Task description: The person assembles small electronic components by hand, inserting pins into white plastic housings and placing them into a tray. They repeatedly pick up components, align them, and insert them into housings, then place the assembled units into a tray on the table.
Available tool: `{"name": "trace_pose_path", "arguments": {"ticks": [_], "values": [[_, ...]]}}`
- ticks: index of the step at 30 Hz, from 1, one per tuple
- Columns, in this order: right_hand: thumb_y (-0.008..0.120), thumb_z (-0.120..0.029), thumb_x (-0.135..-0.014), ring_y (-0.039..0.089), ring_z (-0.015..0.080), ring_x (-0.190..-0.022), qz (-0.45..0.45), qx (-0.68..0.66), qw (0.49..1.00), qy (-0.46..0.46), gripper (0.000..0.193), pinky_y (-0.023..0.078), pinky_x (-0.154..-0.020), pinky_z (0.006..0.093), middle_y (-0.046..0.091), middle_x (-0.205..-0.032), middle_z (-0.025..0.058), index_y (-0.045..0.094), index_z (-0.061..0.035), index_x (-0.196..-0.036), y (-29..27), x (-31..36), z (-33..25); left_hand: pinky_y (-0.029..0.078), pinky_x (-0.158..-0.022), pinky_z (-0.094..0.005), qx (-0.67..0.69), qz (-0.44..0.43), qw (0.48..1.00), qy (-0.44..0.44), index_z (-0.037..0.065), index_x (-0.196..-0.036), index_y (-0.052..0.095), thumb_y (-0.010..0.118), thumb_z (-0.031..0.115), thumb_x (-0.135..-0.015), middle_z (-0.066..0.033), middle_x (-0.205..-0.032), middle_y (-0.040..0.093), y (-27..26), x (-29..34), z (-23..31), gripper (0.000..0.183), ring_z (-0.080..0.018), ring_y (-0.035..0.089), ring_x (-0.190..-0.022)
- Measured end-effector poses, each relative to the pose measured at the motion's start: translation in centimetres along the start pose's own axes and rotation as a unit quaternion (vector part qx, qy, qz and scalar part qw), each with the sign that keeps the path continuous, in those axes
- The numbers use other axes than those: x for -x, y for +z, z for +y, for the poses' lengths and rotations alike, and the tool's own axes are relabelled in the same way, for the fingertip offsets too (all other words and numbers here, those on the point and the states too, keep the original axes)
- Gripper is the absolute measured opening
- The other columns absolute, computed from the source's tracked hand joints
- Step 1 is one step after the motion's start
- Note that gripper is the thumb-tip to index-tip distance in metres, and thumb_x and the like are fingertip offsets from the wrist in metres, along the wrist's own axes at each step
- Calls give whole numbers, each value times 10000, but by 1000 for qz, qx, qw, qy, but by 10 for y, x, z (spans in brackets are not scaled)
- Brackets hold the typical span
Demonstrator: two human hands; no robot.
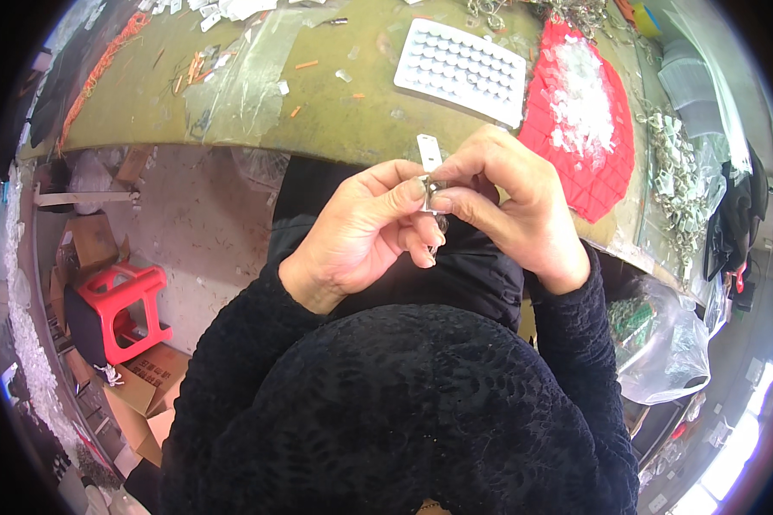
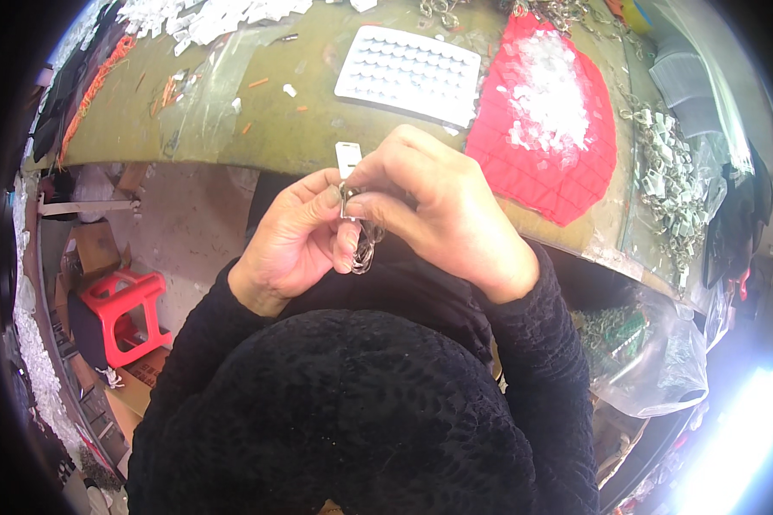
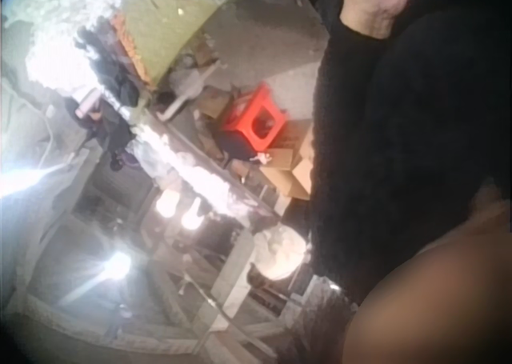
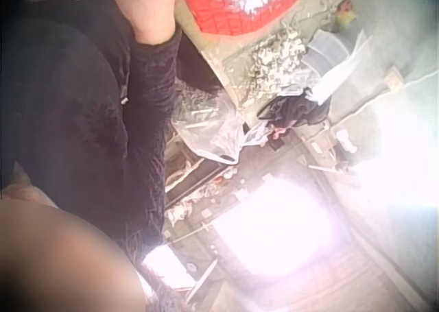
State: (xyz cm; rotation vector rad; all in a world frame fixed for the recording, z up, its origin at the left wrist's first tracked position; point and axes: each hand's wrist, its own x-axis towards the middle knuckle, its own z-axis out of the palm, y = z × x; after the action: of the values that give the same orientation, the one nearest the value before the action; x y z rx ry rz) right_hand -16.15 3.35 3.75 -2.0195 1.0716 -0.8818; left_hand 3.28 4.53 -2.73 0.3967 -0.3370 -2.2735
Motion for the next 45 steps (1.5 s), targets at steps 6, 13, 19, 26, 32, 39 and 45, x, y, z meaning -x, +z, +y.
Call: {"name": "trace_pose_path", "arguments": {"ticks": [6,13,19,26,32,39,45], "values": [[749,-11,-739,630,268,-687,36,150,977,-147,200,512,-568,339,583,-801,79,639,-49,-902,7,2,3,608,-574,-327,11,13,1000,6,-51,-1094,566,571,162,-997,-158,-853,679,0,-1,0,233,-218,703,-680],[745,-19,-745,615,273,-664,61,124,984,-113,224,497,-551,362,564,-772,90,599,-39,-914,12,4,4,611,-571,-331,4,18,1000,11,-52,-1092,569,579,155,-992,-150,-837,675,1,-1,-1,230,-219,703,-679],[748,-14,-740,617,271,-665,20,112,983,-143,205,492,-544,360,573,-782,92,600,-37,-879,6,3,8,613,-572,-332,6,13,1000,12,-57,-1097,567,572,136,-993,-152,-863,674,0,0,-2,220,-221,705,-693],[748,-4,-761,616,265,-670,40,57,995,-66,176,489,-572,341,585,-791,93,614,-34,-870,1,8,0,554,-541,-294,-22,47,999,5,-23,-1109,566,555,179,-1004,-117,-774,655,4,1,-4,228,-196,646,-598],[737,-11,-795,635,264,-708,13,28,999,-33,155,504,-628,336,601,-804,107,624,-22,-902,1,6,1,615,-577,-330,15,-5,1000,0,-58,-1116,566,575,128,-988,-155,-904,670,5,0,-3,226,-228,706,-709],[718,-73,-859,634,144,-791,-73,-209,952,211,156,515,-703,293,643,-830,84,590,14,-873,-5,4,-5,535,-553,-284,-89,58,994,-3,-17,-1069,580,612,180,-966,-117,-760,645,10,6,-7,224,-177,617,-574],[769,-99,-851,558,63,-760,-107,-275,922,252,261,454,-685,222,585,-812,-2,516,-37,-843,-1,-7,1,555,-523,-283,-87,25,996,8,-53,-1147,561,699,199,-904,-158,-914,667,4,8,3,376,-181,655,-641]]}}
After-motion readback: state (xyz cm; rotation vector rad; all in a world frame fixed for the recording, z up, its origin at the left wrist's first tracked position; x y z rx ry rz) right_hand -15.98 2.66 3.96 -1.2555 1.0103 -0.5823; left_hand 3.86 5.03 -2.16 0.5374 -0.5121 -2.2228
